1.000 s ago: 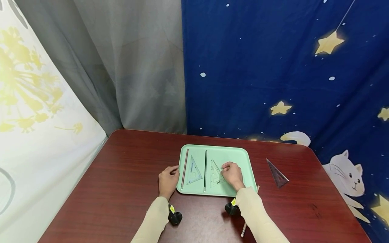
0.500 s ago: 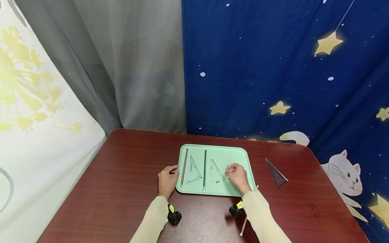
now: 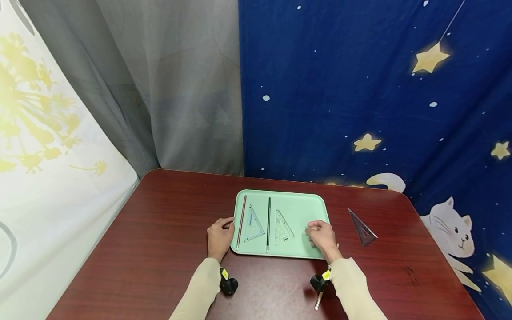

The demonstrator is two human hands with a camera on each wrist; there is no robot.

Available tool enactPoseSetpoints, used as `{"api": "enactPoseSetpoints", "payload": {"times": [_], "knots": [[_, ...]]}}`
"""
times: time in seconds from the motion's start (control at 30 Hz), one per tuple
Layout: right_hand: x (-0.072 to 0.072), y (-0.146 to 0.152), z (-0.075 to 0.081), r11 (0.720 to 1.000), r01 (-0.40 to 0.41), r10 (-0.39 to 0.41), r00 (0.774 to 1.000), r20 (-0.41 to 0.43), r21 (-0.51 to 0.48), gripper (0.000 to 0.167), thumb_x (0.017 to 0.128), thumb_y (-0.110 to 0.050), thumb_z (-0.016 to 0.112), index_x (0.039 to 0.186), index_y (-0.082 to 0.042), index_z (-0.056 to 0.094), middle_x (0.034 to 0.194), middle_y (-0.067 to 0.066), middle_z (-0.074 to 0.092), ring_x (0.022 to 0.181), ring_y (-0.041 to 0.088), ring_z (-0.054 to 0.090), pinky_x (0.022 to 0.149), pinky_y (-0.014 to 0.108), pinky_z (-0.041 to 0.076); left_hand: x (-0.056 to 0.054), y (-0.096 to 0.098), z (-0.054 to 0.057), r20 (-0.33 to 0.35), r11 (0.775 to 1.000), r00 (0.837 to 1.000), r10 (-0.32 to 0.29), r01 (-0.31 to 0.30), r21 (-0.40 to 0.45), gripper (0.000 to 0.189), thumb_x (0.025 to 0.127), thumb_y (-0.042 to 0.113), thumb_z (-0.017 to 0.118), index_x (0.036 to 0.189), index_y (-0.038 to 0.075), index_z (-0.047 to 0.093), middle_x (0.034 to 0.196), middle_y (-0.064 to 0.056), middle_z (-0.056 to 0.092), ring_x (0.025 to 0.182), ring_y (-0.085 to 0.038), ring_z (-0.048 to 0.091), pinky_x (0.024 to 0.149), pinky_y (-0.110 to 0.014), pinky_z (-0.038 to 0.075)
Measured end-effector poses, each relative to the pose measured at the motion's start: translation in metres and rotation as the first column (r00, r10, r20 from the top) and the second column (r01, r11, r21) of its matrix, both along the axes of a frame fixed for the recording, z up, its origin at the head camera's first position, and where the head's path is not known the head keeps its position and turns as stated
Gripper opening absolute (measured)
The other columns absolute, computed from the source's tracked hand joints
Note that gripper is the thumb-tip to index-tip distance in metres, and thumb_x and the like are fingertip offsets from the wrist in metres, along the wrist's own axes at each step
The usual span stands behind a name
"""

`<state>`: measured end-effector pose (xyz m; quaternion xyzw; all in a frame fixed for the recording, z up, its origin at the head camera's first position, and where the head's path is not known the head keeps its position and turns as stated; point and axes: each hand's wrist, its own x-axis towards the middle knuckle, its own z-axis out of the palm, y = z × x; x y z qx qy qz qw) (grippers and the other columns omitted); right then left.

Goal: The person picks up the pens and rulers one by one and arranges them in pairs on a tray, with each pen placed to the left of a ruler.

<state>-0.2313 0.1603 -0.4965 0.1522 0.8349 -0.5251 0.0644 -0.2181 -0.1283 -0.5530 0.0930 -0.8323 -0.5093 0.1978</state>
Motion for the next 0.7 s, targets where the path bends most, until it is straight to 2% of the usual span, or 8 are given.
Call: {"api": "enactPoseSetpoints", "payload": {"times": [0.37,0.7], "knots": [[0.011,0.019,-0.001,0.995,0.013,-0.012,1.000,0.005,-0.100,0.031,0.086,-0.005,0.057,0.114,0.008,0.057,0.083,0.006,0.060,0.061,0.012,0.055,0.053,0.027,0.047,0.000,0.000,0.000,-0.008,1.000,1.000,-0.003,0.003,-0.005,0.019,0.087,0.008,0.063,0.102,0.007,0.075,0.088,-0.006,0.072,0.073,-0.015,0.067,0.061,-0.022,0.051],[0.027,0.035,-0.001,0.992,0.041,-0.041,0.999,0.003,-0.117,0.031,0.087,-0.004,0.057,0.114,0.011,0.056,0.076,0.004,0.061,0.061,0.011,0.055,0.053,0.025,0.049,0.001,0.000,0.001,0.001,1.000,1.000,0.005,-0.005,-0.022,0.019,0.088,0.008,0.063,0.102,0.009,0.076,0.087,-0.004,0.072,0.072,-0.014,0.066,0.062,-0.022,0.050]]}}
